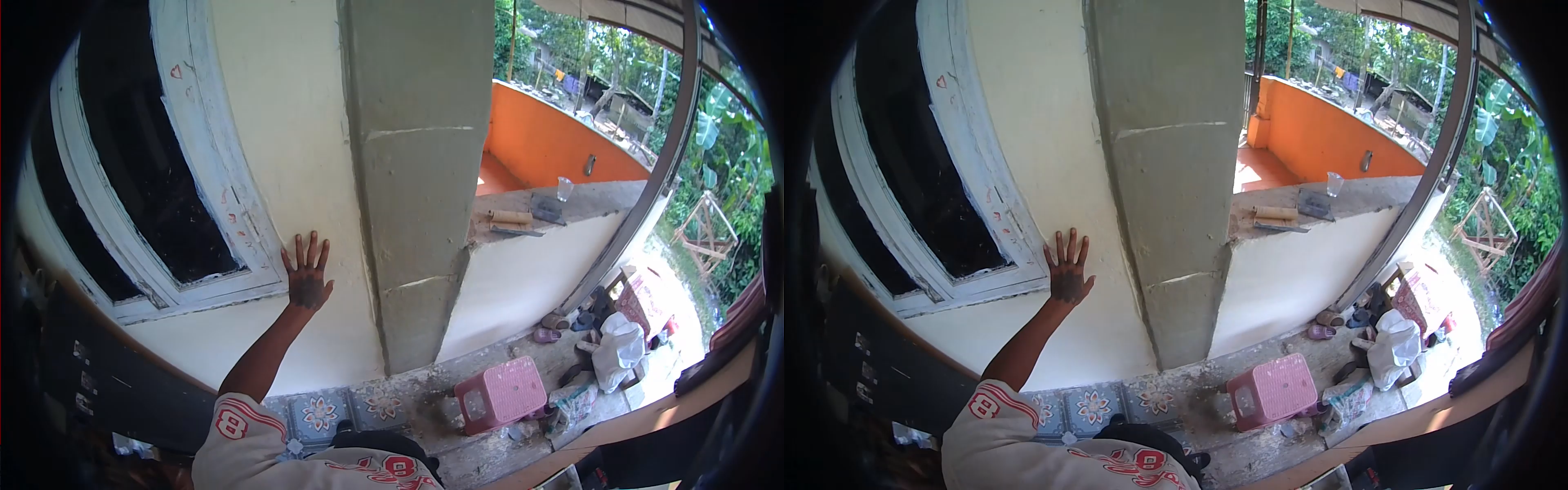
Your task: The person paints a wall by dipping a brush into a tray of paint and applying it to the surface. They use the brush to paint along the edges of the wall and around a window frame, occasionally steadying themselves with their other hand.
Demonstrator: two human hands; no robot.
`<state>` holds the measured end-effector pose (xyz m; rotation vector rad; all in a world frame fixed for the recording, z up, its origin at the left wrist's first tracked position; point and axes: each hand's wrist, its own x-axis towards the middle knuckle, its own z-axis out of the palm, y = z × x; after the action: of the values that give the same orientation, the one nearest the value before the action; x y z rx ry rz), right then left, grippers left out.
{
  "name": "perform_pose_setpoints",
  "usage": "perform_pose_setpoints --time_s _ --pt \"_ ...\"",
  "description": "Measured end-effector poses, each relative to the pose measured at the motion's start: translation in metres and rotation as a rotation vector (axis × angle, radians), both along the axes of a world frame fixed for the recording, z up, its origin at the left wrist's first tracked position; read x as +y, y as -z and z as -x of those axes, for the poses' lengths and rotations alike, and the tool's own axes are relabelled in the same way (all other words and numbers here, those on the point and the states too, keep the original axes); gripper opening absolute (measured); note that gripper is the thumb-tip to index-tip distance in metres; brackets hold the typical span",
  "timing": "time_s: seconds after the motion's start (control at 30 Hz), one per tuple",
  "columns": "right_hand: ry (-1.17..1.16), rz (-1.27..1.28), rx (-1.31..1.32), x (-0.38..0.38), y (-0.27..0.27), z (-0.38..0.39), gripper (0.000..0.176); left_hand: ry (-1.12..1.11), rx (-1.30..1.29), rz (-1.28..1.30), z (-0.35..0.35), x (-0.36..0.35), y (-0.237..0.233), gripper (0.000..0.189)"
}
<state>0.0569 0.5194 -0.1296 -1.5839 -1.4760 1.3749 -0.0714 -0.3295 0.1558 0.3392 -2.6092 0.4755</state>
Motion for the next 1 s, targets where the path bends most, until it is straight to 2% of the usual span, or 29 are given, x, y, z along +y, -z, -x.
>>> perform_pose_setpoints --time_s 0.1,0.27,0.4,0.53,0.77,1.0 --pt "0.063 0.023 0.136 -0.019 -0.032 -0.003 0.032 0.092 0.066 0.036 0.001 -0.017 0.01 0.106" --pt "0.118 0.134 0.312 -0.119 -0.046 -0.016 0.032 0.227 0.105 0.014 0.006 -0.046 0.026 0.099" --pt "0.177 0.181 0.455 -0.166 -0.058 -0.051 0.032 0.344 0.172 -0.021 0.011 -0.058 0.04 0.094" --pt "0.21 0.236 0.638 -0.204 -0.076 -0.049 0.032 0.4 0.171 -0.044 0.011 -0.066 0.037 0.092" --pt "0.204 0.355 0.825 -0.233 -0.071 -0.072 0.032 0.411 0.201 0.04 0.013 -0.072 0.045 0.094" --pt "0.131 0.563 1.043 -0.253 -0.045 -0.019 0.032 0.42 0.219 0.03 0.016 -0.072 0.048 0.095"
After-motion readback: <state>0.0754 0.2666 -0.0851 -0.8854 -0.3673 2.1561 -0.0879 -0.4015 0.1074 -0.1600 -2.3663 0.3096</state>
